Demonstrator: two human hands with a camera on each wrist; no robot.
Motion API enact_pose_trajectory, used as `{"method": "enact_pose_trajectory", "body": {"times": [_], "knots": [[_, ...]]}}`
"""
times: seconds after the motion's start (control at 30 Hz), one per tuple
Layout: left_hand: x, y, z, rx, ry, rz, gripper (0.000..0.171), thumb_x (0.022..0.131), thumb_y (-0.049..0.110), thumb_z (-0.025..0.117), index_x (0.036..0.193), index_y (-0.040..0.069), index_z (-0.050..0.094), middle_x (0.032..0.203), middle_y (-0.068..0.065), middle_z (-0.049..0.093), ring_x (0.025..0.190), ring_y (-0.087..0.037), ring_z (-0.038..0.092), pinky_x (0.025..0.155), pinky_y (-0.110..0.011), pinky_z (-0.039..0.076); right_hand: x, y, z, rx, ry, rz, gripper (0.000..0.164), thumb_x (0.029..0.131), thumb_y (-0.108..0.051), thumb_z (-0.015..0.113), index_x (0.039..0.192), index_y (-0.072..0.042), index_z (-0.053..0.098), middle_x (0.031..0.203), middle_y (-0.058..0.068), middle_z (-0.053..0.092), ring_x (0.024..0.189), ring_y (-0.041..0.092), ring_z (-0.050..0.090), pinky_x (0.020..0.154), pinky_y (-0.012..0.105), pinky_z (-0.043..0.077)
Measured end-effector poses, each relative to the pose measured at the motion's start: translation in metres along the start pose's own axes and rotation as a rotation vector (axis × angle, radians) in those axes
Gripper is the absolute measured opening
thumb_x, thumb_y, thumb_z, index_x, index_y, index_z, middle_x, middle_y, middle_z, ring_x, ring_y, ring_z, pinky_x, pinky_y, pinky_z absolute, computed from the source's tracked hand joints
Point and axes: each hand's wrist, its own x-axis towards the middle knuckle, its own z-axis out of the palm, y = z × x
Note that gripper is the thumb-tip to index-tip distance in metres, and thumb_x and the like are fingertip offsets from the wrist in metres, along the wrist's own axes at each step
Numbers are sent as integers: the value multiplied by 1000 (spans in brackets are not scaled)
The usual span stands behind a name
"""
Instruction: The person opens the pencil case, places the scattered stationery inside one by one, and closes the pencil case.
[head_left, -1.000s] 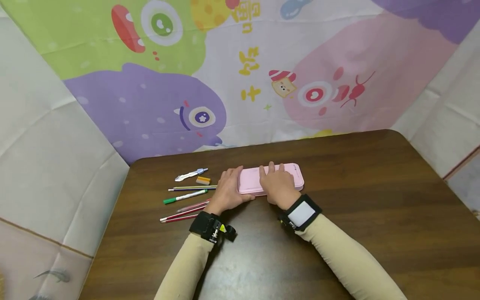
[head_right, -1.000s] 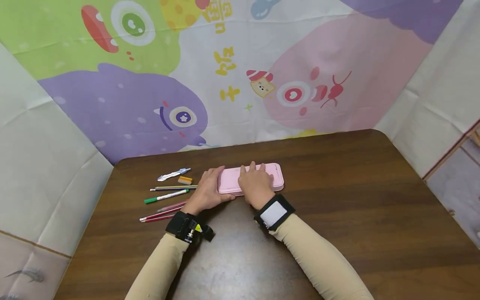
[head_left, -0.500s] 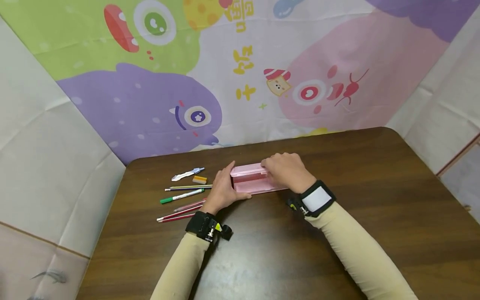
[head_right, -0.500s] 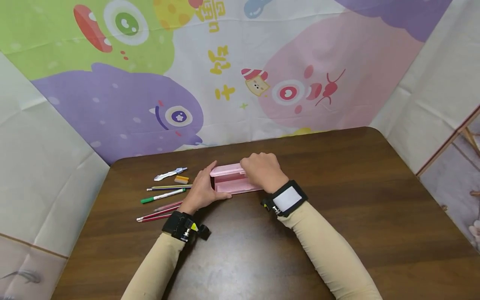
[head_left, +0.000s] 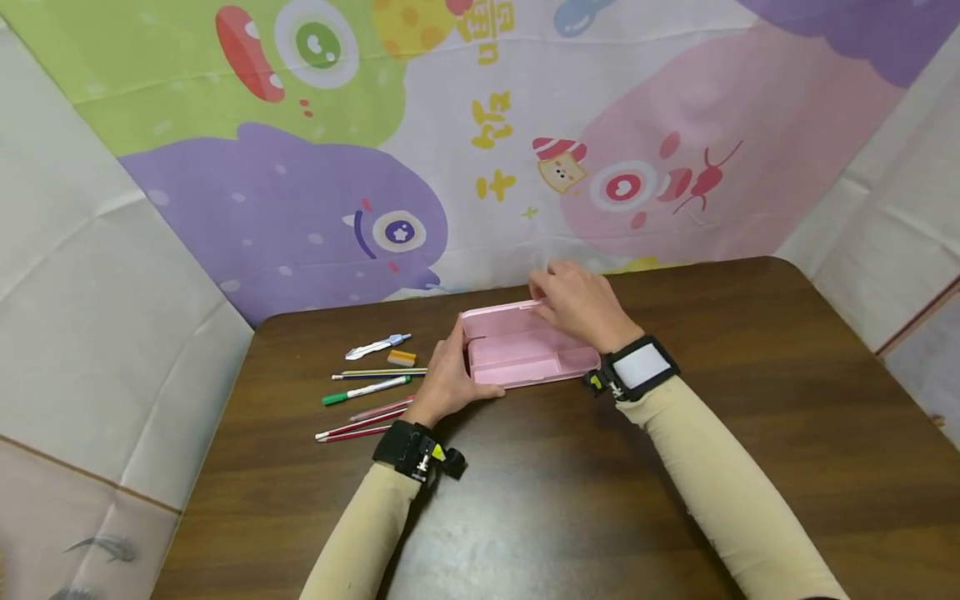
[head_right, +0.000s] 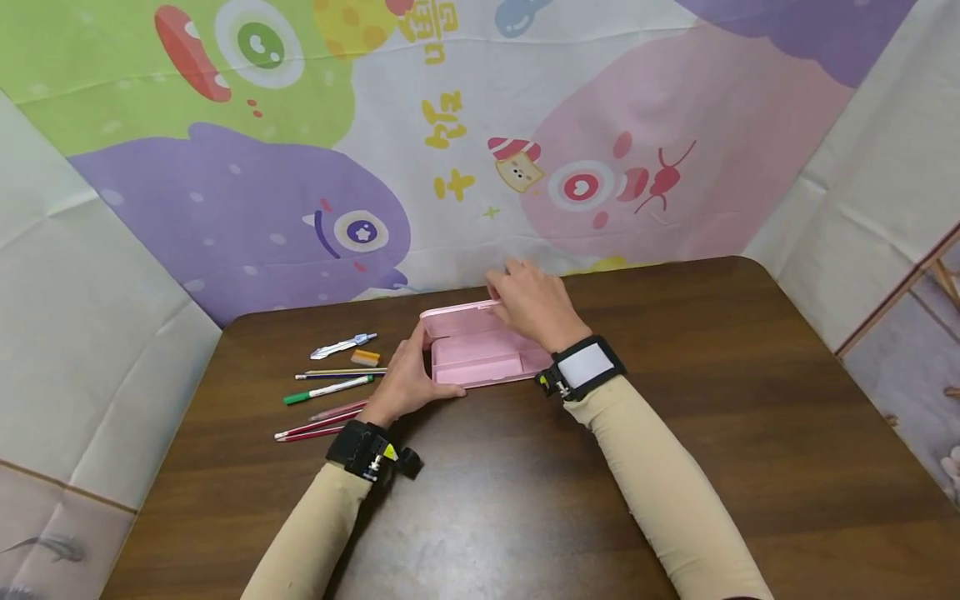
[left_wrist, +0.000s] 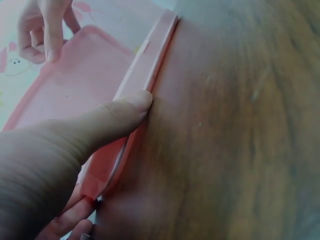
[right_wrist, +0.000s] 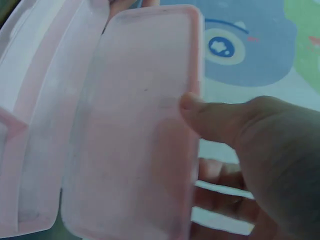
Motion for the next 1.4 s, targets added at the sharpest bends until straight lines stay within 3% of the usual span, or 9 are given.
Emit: {"method": "enact_pose_trajectory", "body": {"times": [0.17,0.27,0.43,0.6,0.77,0.97,1.07,1.23,1.4], "knots": [[5,-14,8,27,25,39,138,61,40,113,169,18,30,138,-12,80,119,-37,62,100,-51,51,6,9,7,5,61,-3,14,103,-24,84,104,-12,77,103,11,74,106,36,71,81,55,64],[6,-18,10,44,34,52,141,60,42,112,169,12,29,137,-13,80,120,-39,63,101,-53,52,9,11,9,12,95,-2,8,106,-19,79,107,-12,82,107,11,76,109,37,72,84,57,65],[1,-7,4,52,29,41,136,63,37,111,169,2,33,144,-22,73,126,-45,62,105,-59,54,10,15,14,7,98,20,18,109,-16,72,120,-12,86,119,13,78,113,38,70,88,56,64],[-4,3,-1,75,5,18,130,68,31,109,168,-2,34,143,-27,70,128,-47,62,107,-63,54,11,18,25,-7,39,42,32,112,-16,65,140,-13,80,136,15,76,125,37,66,95,56,64],[-5,4,-1,111,0,16,125,71,34,108,168,-2,37,145,-30,69,131,-47,62,110,-62,54,14,25,38,39,-57,64,43,114,-15,56,155,-11,69,157,16,67,148,40,60,110,63,60],[-3,9,-4,145,-37,-10,127,71,35,108,170,-3,38,146,-30,67,135,-46,60,116,-59,52,30,75,102,131,-185,48,49,119,-28,44,162,-9,61,183,15,40,174,41,32,134,69,37],[-3,9,-5,150,-47,-15,127,71,35,108,171,1,38,141,-28,68,133,-44,60,114,-59,53,32,87,118,196,-284,76,53,120,-32,43,166,-10,56,188,13,27,179,39,18,138,69,28],[-5,9,-6,138,-66,-17,118,74,34,107,167,-3,45,147,-30,65,139,-45,58,118,-58,52,25,79,110,248,-376,154,54,119,-33,41,168,-15,54,190,11,24,179,38,15,137,75,24],[-3,0,-2,117,-44,11,105,74,35,106,158,-4,58,150,-29,65,139,-44,58,119,-57,53,24,77,110,253,-378,164,54,118,-32,43,167,-15,55,189,12,26,179,40,16,135,78,23]]}}
